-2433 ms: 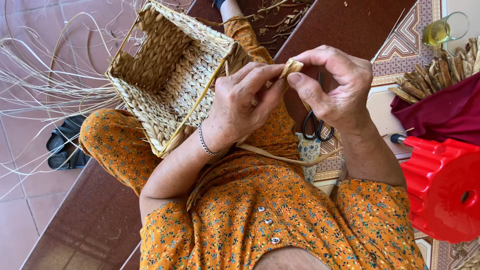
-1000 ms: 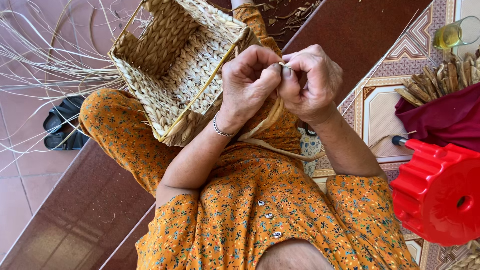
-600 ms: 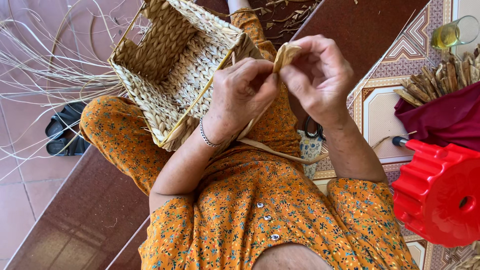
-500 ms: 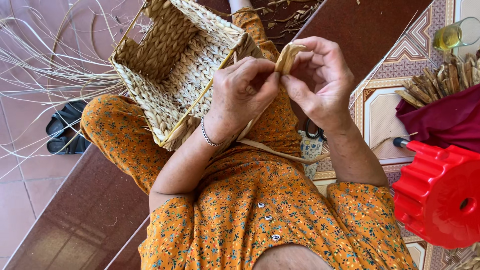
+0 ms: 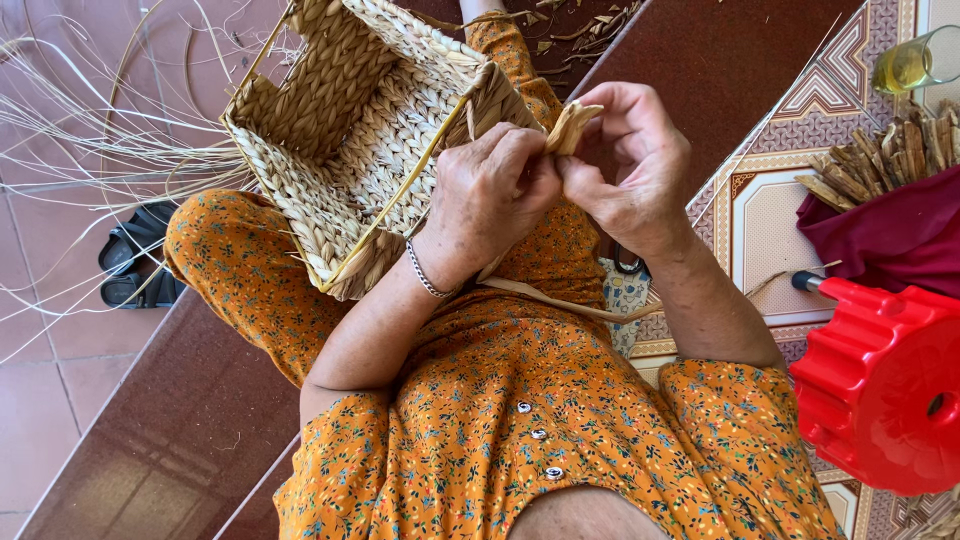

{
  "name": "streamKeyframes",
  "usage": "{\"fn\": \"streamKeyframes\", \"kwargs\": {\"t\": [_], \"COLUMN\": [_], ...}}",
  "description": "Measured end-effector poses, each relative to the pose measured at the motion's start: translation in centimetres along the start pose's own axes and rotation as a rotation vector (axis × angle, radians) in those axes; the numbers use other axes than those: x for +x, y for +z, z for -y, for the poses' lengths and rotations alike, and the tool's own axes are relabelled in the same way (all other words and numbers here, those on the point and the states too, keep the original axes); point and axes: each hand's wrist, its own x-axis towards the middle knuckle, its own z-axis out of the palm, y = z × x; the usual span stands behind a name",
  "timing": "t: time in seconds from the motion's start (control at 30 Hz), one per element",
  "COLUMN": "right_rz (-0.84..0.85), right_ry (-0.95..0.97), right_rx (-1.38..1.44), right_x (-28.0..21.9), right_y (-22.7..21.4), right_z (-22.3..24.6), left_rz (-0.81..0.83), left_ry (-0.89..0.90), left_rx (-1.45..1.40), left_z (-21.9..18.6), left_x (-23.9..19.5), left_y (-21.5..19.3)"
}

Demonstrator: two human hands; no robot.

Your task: The person weaves a rectangular basket using dried palm leaves, interlacing strands along the rim and trimming excess material with scissors.

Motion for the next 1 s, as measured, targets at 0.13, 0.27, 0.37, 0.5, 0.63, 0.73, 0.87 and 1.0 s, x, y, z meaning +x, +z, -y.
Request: {"fn": "streamKeyframes", "kwargs": {"t": [0.13, 0.27, 0.37, 0.5, 0.63, 0.73, 0.87, 1.0], "right_rz": [0.06, 0.12, 0.09, 0.061, 0.053, 0.017, 0.01, 0.027], "right_ry": [0.097, 0.123, 0.157, 0.07, 0.069, 0.077, -0.017, -0.068], "right_rx": [0.119, 0.17, 0.157, 0.221, 0.174, 0.002, -0.19, -0.274], "right_x": [0.0, -0.1, -0.5, -0.5, -0.5, -1.1, -1.3, -0.5], "right_y": [-0.6, -1.4, -1.6, -1.7, -1.8, -1.5, -1.1, -0.8], "right_z": [-0.4, -0.4, -0.6, -0.6, 0.2, 0.8, 1.0, 1.0], "left_rz": [0.014, -0.03, -0.04, 0.05, 0.115, 0.112, 0.058, 0.031], "left_ry": [-0.043, -0.069, -0.068, -0.224, -0.323, -0.27, -0.162, -0.035], "left_rx": [-0.001, -0.13, -0.135, -0.291, -0.396, -0.359, -0.221, -0.029], "left_z": [0.3, 0.2, 0.2, 0.5, 0.5, 0.4, 0.4, 0.8], "left_x": [-0.5, -0.6, -0.3, 0.1, 0.4, 0.3, -0.3, -0.6], "left_y": [0.4, 0.7, 0.9, 0.5, -0.2, -0.1, 0.5, 1.4]}}
